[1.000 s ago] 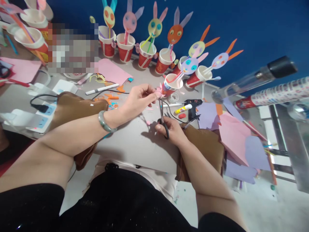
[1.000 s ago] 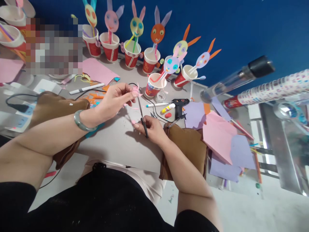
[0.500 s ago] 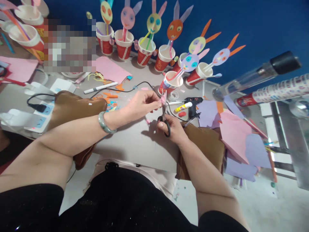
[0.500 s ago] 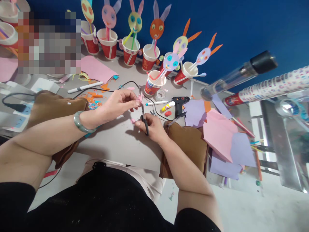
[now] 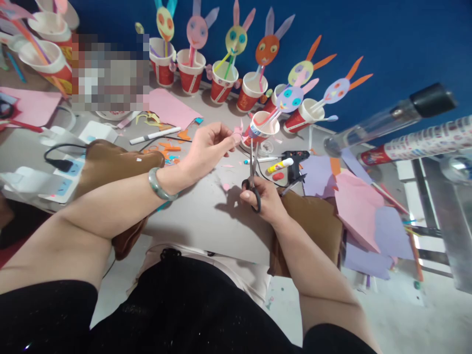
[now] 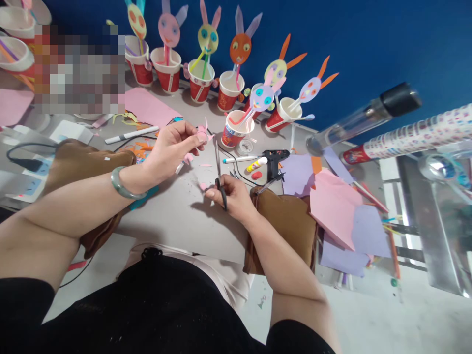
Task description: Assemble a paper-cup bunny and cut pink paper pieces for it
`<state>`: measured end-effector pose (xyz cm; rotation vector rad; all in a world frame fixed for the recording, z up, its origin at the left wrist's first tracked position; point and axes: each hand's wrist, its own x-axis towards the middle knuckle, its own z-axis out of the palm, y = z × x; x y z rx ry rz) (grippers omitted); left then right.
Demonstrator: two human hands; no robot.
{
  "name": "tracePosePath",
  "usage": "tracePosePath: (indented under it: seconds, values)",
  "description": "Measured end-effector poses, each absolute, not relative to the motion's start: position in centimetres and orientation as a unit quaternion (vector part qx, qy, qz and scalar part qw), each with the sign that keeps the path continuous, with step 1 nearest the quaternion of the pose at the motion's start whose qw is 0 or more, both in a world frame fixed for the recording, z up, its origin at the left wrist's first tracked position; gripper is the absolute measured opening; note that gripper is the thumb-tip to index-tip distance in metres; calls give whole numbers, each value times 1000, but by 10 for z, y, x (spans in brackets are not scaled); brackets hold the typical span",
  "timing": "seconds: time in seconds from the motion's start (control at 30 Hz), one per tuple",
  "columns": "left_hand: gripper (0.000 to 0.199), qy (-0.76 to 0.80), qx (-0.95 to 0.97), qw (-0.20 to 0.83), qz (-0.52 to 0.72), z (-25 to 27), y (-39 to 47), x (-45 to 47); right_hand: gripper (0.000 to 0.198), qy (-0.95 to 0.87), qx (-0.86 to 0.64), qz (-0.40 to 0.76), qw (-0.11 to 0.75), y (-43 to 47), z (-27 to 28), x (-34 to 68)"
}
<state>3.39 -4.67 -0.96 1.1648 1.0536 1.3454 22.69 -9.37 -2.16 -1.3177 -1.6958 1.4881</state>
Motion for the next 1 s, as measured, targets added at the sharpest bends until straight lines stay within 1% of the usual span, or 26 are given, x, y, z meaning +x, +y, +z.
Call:
tracePosePath:
  seconds: [0.13, 0.27, 0.6, 0.77, 1.0]
  values:
    - [25, 445, 507, 494, 548, -8, -49, 33, 65, -620, -483, 572, 235, -95, -21, 224]
    - [24, 450, 515, 480, 549, -6, -50, 33, 65, -615, -498, 570, 223, -95, -22, 223]
    - [13, 439, 559, 511, 484, -17, -54, 38, 66, -610, -503, 563, 241, -94, -22, 223]
    - [11, 434, 573, 527, 453, -17, -57, 40, 67, -604, -500, 565, 257, -93, -21, 222]
    - [8, 425, 573, 538, 448, -16, -60, 40, 66, -608, -501, 562, 254, -93, -21, 223]
